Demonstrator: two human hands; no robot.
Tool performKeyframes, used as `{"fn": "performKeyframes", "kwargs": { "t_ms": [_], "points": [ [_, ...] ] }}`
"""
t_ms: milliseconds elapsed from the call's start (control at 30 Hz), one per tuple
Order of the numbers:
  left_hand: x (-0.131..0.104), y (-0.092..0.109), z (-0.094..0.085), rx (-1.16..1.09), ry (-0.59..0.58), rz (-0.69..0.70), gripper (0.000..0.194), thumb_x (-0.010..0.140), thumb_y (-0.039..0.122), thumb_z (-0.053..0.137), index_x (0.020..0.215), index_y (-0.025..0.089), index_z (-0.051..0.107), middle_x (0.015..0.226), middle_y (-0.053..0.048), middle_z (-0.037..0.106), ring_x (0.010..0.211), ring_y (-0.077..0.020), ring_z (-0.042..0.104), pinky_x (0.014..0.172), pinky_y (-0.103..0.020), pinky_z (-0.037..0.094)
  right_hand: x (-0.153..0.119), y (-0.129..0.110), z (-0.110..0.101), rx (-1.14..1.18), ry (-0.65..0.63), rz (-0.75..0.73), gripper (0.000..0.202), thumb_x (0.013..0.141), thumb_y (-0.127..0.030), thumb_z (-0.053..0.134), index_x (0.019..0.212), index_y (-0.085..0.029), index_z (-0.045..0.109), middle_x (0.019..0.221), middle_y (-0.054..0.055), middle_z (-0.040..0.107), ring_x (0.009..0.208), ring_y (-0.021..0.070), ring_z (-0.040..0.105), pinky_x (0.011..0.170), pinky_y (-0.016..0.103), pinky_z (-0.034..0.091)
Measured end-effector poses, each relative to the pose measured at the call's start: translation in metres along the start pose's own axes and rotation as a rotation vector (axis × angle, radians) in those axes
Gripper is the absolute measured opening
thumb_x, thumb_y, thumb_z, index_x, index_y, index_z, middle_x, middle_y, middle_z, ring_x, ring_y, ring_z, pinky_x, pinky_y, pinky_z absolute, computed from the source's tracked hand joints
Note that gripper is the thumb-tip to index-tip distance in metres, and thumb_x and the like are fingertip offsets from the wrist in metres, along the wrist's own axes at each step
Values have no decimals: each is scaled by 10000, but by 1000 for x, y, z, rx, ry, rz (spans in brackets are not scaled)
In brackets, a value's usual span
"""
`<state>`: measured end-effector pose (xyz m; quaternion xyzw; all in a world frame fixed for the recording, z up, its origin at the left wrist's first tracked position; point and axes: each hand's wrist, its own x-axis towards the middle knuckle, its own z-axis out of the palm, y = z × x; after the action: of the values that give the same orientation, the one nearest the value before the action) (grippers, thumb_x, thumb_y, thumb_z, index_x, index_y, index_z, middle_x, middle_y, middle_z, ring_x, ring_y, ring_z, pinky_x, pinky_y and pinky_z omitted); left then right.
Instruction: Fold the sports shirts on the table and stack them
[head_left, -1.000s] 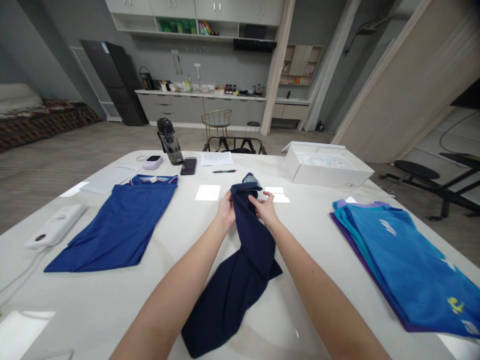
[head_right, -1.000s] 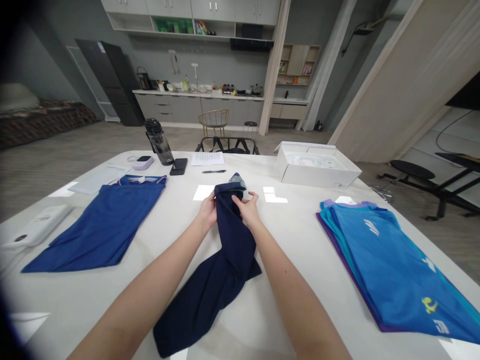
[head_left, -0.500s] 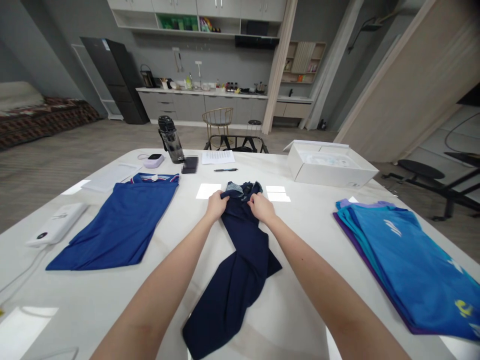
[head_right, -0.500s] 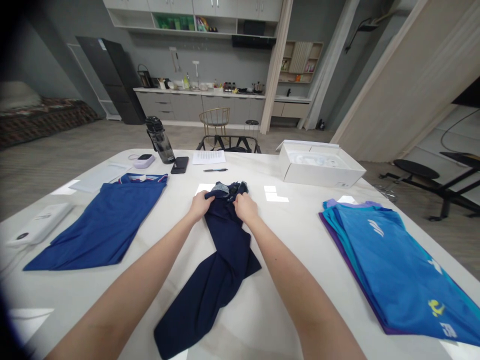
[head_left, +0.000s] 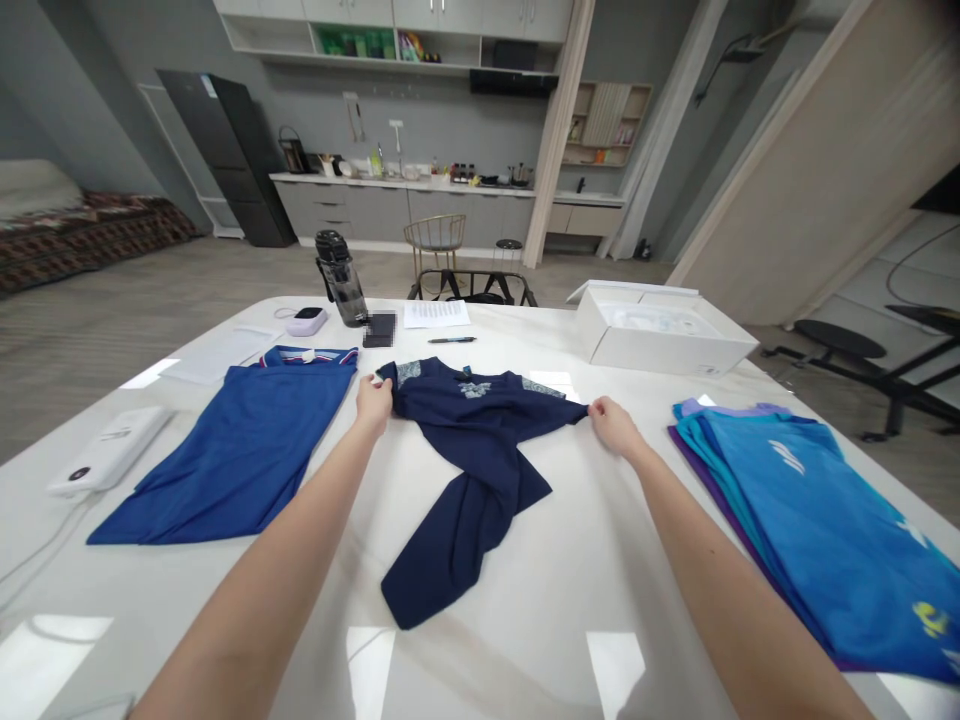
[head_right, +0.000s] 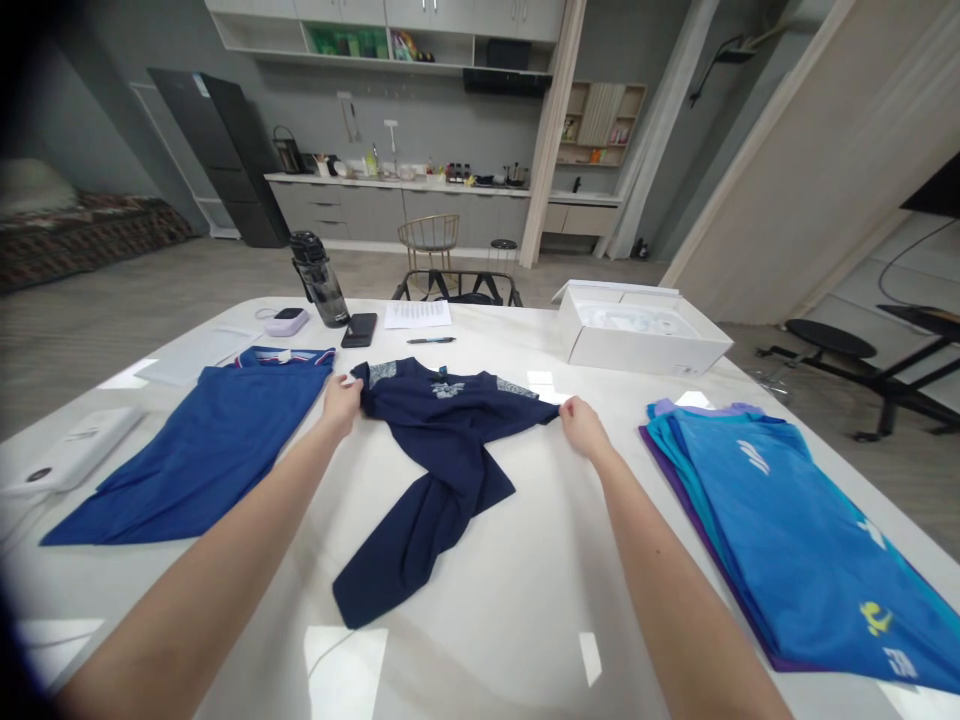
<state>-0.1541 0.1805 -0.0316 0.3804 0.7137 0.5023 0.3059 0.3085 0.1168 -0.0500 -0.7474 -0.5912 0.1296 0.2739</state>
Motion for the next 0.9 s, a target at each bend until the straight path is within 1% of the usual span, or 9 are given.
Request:
{"fn": "performKeyframes", "kwargs": {
  "t_ms": [100,167,200,267,367,533,600,733,900],
  "points": [
    [-13,3,5,312,18,461,476,877,155,554,1353,169,568,1387,-160,576,1326,-290,522,1144,-444,384,6,-19,4,-22,81,-1,288,966,-390,441,905,-197,646,963,106,705,901,253,623,827,348,440],
    [-21,8,14,572,-104,738,389,913,147,474,1262,191,639,1320,-135,618,1268,-288,560,1120,-434,403,13,-40,12,-30,133,-67,341,986,-411,427,1014,-187,684,1074,116,708,960,247,631,885,348,444],
    [-23,11,20,667,-179,791,366,932,148,436,1212,199,665,1267,-125,645,1215,-281,593,1087,-423,431,18,-52,17,-43,117,-101,342,986,-394,439,1075,-178,690,1129,123,701,988,242,634,905,343,443],
    [-24,15,31,817,-278,791,362,971,172,380,1173,193,680,1198,-126,671,1128,-276,636,1009,-409,478,29,-72,28,-100,5,-113,345,958,-363,517,1177,-154,682,1220,151,675,1045,247,638,915,332,446],
    [-20,17,45,986,-311,719,363,1010,288,390,1231,154,644,1203,-166,662,1106,-311,640,952,-431,496,46,-90,41,-195,-205,-50,427,850,-388,696,1202,-149,680,1221,171,673,1055,273,651,833,314,467],
    [-4,13,53,1086,-311,607,491,1021,481,374,1264,135,624,1262,-201,642,1158,-374,608,964,-498,474,72,-90,39,-127,-475,21,245,798,-379,748,894,-156,715,881,99,731,808,234,676,660,281,450],
    [1,11,55,1073,-340,597,531,1027,501,341,1304,135,608,1315,-201,624,1213,-367,584,1008,-493,452,84,-84,34,-67,-410,21,203,843,-366,701,890,-169,697,873,87,728,789,218,668,657,277,446],
    [8,9,68,1021,-399,622,617,1036,544,262,1411,144,547,1467,-186,535,1364,-353,478,1119,-489,371,113,-77,28,-189,-98,-21,229,922,-359,611,1072,-190,646,999,120,721,925,255,658,754,317,461],
    [19,11,91,993,-437,546,686,1024,594,228,1513,172,459,1604,-168,380,1478,-393,327,1182,-569,273,146,-82,47,-380,-11,-89,298,1003,-370,460,1219,-215,592,1160,160,673,1090,326,604,916,489,451]
  ]
}}
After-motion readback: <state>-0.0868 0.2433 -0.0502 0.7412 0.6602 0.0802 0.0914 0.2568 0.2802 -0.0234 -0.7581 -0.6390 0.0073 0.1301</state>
